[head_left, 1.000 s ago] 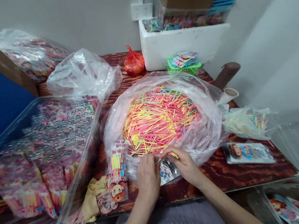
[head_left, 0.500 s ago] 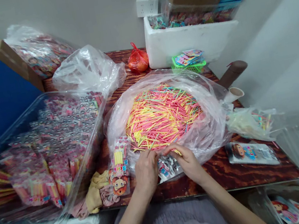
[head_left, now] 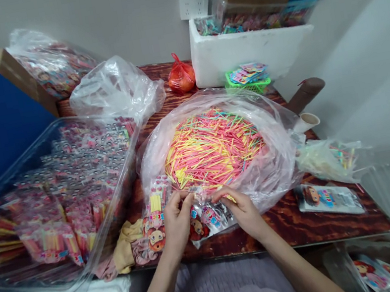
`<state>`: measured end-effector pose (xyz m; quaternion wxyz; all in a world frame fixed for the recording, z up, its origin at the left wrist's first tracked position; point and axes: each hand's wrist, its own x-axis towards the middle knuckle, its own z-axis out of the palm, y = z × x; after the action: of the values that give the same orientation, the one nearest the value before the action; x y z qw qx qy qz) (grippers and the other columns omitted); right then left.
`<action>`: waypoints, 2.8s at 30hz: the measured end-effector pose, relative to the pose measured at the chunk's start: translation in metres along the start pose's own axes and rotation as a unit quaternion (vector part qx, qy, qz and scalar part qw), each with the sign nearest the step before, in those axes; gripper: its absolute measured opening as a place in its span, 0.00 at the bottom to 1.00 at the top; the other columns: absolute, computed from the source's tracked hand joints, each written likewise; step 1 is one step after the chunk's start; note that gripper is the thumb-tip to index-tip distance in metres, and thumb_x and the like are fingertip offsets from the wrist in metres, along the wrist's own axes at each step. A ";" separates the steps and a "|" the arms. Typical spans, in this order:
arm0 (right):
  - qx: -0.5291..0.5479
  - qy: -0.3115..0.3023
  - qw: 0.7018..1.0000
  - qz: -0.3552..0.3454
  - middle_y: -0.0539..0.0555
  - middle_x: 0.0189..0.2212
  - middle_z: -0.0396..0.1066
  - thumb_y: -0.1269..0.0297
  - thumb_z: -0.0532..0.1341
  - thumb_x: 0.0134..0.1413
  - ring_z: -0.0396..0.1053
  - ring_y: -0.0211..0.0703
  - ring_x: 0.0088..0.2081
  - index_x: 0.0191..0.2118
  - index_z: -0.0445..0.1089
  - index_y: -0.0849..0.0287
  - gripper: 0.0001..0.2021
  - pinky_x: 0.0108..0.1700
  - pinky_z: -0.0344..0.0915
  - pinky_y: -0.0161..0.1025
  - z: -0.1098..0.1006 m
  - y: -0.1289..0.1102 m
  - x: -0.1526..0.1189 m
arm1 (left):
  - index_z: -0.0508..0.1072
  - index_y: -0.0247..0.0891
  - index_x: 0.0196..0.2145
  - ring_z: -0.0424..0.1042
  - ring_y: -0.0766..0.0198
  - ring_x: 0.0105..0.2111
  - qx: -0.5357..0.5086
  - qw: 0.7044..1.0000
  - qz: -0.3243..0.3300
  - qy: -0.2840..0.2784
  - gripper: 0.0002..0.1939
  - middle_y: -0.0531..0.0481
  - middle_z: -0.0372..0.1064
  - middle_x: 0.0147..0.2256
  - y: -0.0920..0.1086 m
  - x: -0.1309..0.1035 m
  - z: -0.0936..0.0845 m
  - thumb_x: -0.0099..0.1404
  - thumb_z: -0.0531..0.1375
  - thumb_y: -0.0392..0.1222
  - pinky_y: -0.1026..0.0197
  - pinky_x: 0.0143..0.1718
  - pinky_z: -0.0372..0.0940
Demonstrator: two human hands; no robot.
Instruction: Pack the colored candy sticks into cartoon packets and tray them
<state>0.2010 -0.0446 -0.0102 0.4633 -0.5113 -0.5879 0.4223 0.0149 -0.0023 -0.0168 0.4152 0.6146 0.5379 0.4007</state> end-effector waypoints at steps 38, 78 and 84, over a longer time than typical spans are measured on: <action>0.282 0.060 0.954 0.080 0.54 0.34 0.76 0.55 0.57 0.61 0.74 0.48 0.40 0.37 0.69 0.55 0.09 0.46 0.69 0.48 0.011 -0.018 0.052 | 0.77 0.38 0.31 0.69 0.63 0.33 -0.076 0.997 0.000 -0.001 0.09 0.49 0.72 0.31 0.004 -0.006 -0.020 0.65 0.58 0.43 0.64 0.36 0.62; -0.073 -0.080 0.989 -0.100 0.55 0.47 0.69 0.68 0.56 0.64 0.64 0.46 0.53 0.46 0.71 0.52 0.10 0.55 0.60 0.45 0.079 -0.067 0.045 | 0.76 0.36 0.35 0.71 0.64 0.35 -0.300 0.943 -0.119 0.077 0.11 0.51 0.74 0.34 -0.022 -0.010 -0.055 0.59 0.65 0.47 0.66 0.39 0.64; -0.264 -0.011 0.956 -0.126 0.56 0.36 0.71 0.68 0.53 0.65 0.66 0.48 0.42 0.42 0.71 0.57 0.10 0.45 0.62 0.44 0.050 -0.034 0.090 | 0.73 0.38 0.37 0.68 0.64 0.29 -0.130 0.969 -0.110 0.182 0.14 0.54 0.70 0.30 -0.027 0.005 -0.071 0.64 0.58 0.52 0.64 0.32 0.63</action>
<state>0.1411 0.0390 0.0221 0.3547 -0.5327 -0.7431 0.1954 -0.0597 0.0107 -0.0181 0.4285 0.4094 0.6117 0.5241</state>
